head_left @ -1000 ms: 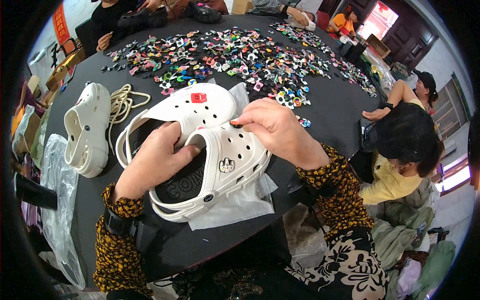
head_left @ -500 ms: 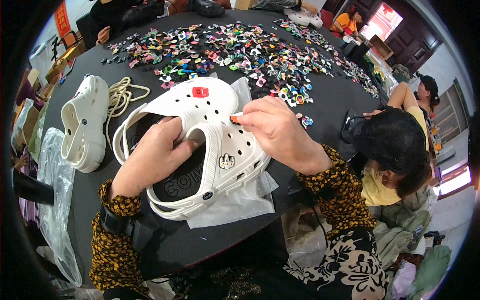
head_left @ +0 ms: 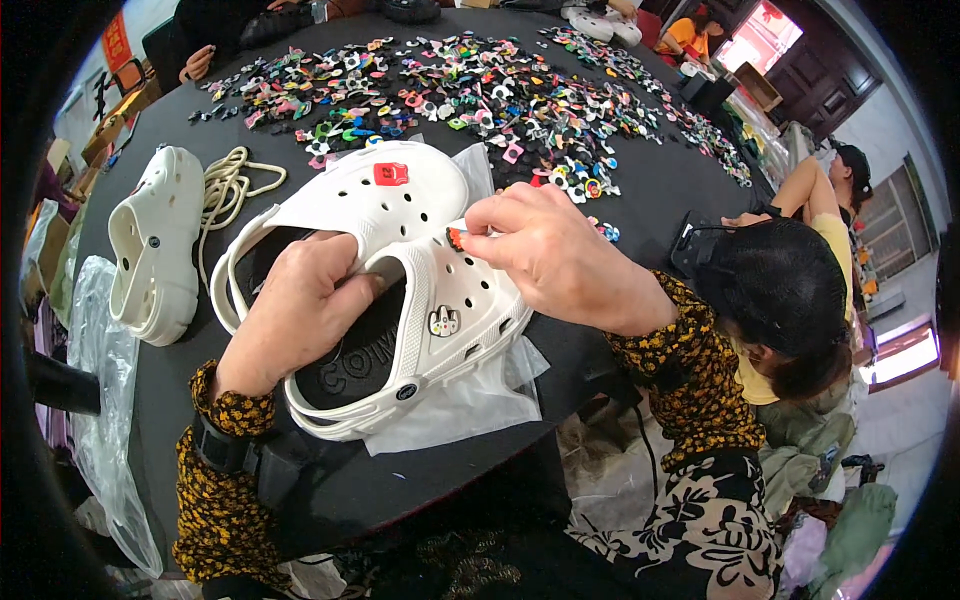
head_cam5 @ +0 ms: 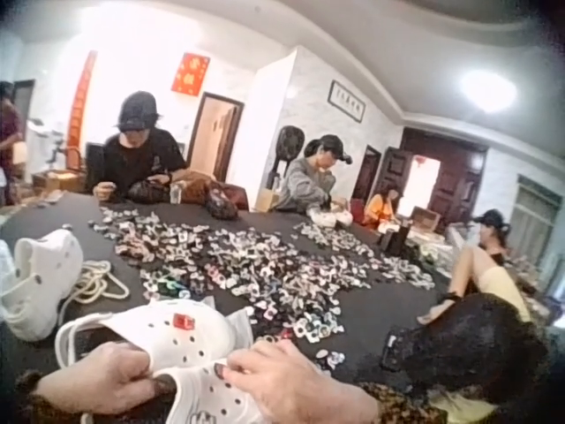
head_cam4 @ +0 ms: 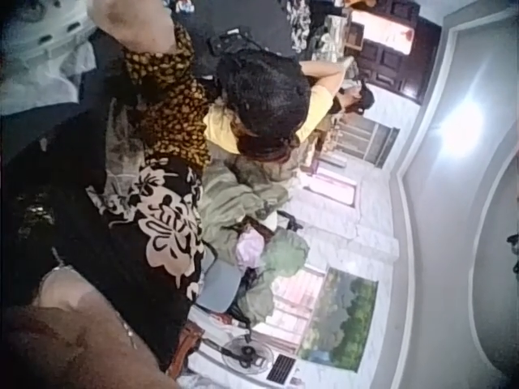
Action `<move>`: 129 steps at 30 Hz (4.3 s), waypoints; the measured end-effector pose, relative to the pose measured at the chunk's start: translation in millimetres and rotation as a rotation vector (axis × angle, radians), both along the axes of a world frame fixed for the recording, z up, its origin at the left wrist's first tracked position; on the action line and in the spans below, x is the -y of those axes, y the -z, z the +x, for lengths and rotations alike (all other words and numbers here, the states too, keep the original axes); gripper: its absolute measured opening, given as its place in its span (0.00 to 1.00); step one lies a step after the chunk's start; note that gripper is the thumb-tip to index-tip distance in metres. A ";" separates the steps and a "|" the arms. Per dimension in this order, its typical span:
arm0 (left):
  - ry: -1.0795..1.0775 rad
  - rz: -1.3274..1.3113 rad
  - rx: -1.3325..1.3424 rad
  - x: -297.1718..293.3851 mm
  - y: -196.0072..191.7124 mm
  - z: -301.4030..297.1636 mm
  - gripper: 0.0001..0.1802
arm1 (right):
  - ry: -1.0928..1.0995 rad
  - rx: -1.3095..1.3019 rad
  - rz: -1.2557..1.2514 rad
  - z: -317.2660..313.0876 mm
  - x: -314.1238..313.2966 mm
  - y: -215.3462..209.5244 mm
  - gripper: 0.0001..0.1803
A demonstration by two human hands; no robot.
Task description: Attaching decorative charms to the holes of foam-clog style shoes.
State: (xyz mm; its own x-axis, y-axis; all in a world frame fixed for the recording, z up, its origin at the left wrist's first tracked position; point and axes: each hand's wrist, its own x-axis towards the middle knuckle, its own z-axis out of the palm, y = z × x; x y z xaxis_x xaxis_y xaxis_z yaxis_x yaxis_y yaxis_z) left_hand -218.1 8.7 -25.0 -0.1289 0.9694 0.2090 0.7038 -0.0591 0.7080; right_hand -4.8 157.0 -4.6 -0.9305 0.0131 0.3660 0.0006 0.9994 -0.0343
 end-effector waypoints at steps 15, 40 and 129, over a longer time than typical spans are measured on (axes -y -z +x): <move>-0.105 -0.026 0.108 -5.2 6.0 -0.3 0.20 | 0.108 -0.064 0.043 -1.0 7.1 5.5 0.15; 0.005 0.027 -0.437 17.7 -33.7 7.6 0.18 | 0.193 -0.371 -0.261 47.2 99.3 25.8 0.19; 0.302 0.145 -0.311 -298.1 -23.3 322.1 0.24 | 0.627 -1.006 -1.331 336.5 -214.6 66.4 0.22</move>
State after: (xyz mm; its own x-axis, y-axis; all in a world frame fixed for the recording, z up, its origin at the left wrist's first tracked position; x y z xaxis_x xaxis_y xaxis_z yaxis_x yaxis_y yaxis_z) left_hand 104.0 306.8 -1.7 0.2451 0.9118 0.3294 0.8177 -0.3770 0.4351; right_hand 331.7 371.6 -71.0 -0.1166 0.9761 0.1832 -0.1955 0.1583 -0.9678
